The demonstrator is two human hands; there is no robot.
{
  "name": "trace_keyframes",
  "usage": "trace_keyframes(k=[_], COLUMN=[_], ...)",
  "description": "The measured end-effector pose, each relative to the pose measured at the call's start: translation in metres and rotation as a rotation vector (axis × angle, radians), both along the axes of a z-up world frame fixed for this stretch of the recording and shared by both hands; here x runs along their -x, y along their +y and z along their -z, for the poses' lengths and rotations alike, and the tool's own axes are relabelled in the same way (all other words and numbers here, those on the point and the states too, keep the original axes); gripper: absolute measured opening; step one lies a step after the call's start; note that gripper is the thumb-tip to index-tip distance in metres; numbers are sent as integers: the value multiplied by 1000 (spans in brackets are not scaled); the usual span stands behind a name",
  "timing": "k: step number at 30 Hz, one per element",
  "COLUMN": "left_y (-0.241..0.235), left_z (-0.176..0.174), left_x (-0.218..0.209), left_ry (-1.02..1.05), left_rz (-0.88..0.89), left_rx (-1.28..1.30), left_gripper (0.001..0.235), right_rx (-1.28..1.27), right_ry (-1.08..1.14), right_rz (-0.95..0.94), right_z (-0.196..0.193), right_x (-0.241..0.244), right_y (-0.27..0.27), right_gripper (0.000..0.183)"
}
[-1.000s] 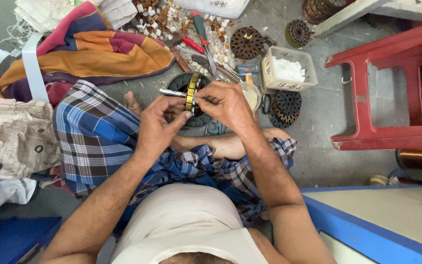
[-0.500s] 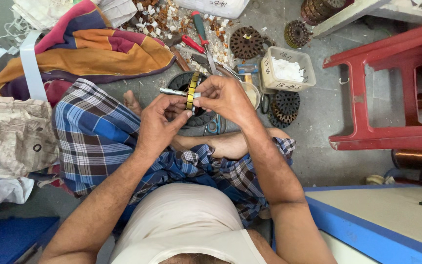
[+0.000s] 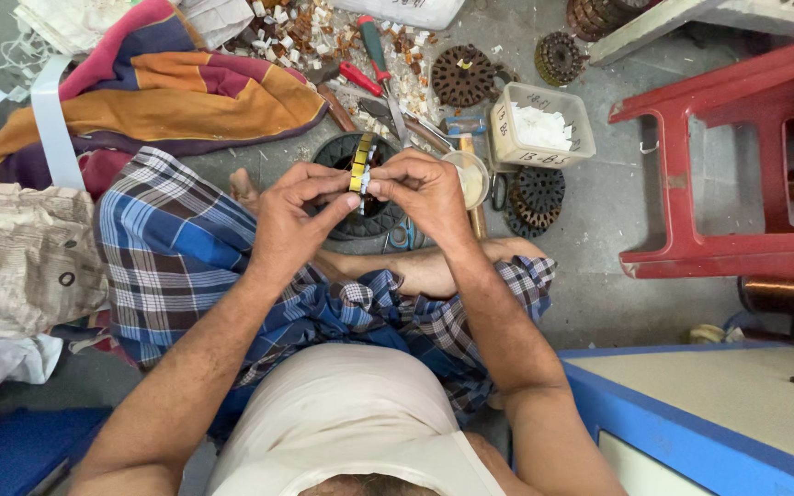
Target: The person repairs a fan stator by cutting pieces of white insulation material and inserting them into the slots of the stator core by hand.
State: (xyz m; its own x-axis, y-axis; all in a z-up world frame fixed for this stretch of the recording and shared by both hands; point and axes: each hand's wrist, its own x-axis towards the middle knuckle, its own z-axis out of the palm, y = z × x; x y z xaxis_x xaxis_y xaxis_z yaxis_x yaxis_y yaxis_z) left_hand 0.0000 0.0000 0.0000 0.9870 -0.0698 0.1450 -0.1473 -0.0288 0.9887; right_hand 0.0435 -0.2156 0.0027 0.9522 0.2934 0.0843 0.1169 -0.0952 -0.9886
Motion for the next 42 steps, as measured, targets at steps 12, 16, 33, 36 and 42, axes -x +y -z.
trace_keyframes(k=[12, 16, 33, 36, 42], left_y=[6, 8, 21, 21, 15], left_z=[0, -2, -17, -20, -21], left_x=[-5, -6, -7, -5, 0], left_ry=[1, 17, -503, -539, -405], left_rz=[25, 23, 4, -37, -15], left_rx=[-43, -60, -513, -620, -562], left_gripper=[29, 29, 38, 40, 36], right_rx=[74, 82, 414, 424, 360], right_ry=[-67, -54, -414, -361, -355], right_rz=[24, 19, 54, 66, -19], right_z=[-9, -5, -32, -30, -22], right_x=[5, 2, 23, 23, 20], right_y=[6, 7, 19, 20, -7], right_gripper=[11, 11, 17, 16, 23])
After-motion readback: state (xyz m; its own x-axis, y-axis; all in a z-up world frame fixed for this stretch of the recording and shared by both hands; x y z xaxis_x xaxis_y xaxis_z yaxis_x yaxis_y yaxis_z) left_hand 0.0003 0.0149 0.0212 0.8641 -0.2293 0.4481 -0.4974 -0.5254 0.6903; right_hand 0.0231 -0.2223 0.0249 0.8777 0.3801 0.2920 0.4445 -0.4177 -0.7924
